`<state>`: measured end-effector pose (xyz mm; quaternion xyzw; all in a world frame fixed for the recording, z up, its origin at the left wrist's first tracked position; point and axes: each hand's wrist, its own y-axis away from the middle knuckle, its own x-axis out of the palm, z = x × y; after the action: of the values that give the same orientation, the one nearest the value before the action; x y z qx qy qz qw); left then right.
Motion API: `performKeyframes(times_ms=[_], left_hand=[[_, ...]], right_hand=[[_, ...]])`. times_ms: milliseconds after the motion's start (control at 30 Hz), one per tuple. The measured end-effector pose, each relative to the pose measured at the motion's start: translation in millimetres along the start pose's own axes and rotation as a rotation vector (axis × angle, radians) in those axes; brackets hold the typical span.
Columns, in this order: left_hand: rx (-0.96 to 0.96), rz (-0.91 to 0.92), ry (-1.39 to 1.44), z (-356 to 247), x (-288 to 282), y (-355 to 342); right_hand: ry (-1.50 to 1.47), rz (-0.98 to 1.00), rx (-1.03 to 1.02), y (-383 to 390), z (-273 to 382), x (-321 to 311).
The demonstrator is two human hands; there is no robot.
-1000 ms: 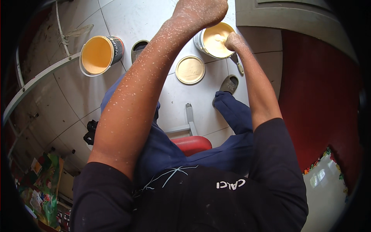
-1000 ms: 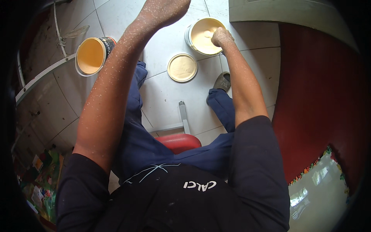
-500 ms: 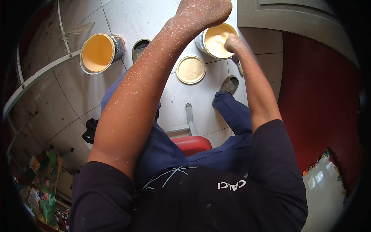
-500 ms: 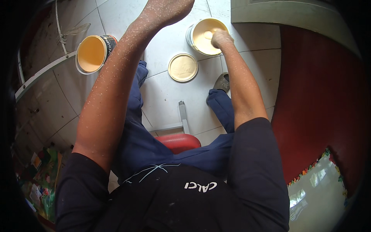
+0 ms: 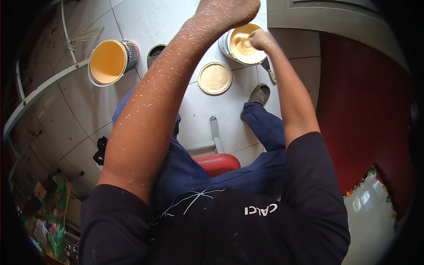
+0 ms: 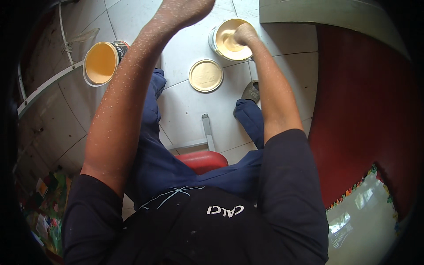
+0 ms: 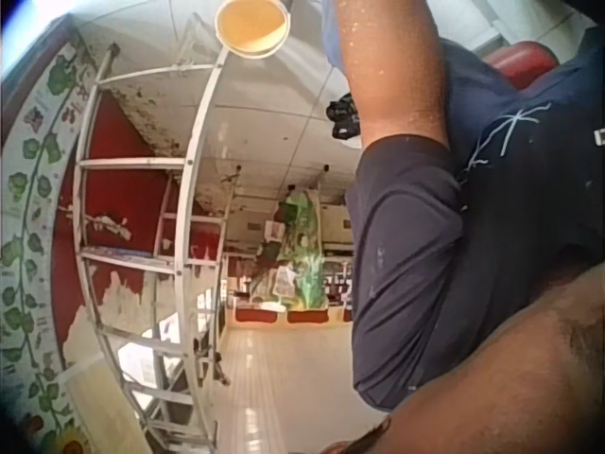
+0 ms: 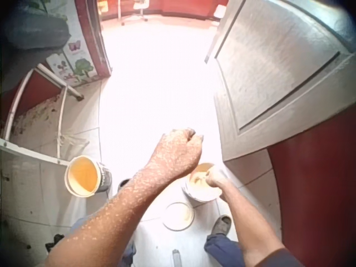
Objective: Mixing yellow and white paint in buckets using a stick and a putty knife.
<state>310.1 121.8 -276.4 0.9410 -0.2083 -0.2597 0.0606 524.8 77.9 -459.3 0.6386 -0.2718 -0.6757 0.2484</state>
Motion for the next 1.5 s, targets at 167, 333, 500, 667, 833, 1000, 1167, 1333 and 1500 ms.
performKeyframes(times_ms=[167,333,500,667,833,1000,1167,1333,1500], left_hand=[[0.028,-0.071,-0.041,0,1,1],[0.080,-0.129,0.012,0,-6,6],[0.067,-0.055,-0.038,0,11,1],[0.026,-0.116,-0.034,9,-9,0],[0.033,-0.026,-0.057,2,6,1],[-0.003,-0.157,-0.052,10,-7,2],[0.021,-0.049,-0.012,-1,5,2],[0.034,-0.063,-0.063,-7,-2,8],[0.058,-0.124,-0.046,6,8,-7]], right_hand=[[0.037,-0.031,0.323,15,-32,21],[0.252,0.111,-0.193,10,30,13],[-0.007,-0.057,0.358,3,-33,2],[0.255,0.284,-0.041,25,18,15],[0.037,-0.107,0.161,-5,-7,-2],[0.115,0.154,0.079,32,2,31],[-0.053,0.024,0.123,-5,9,5],[-0.074,0.021,0.255,36,-23,16],[-0.053,0.086,0.057,4,25,7]])
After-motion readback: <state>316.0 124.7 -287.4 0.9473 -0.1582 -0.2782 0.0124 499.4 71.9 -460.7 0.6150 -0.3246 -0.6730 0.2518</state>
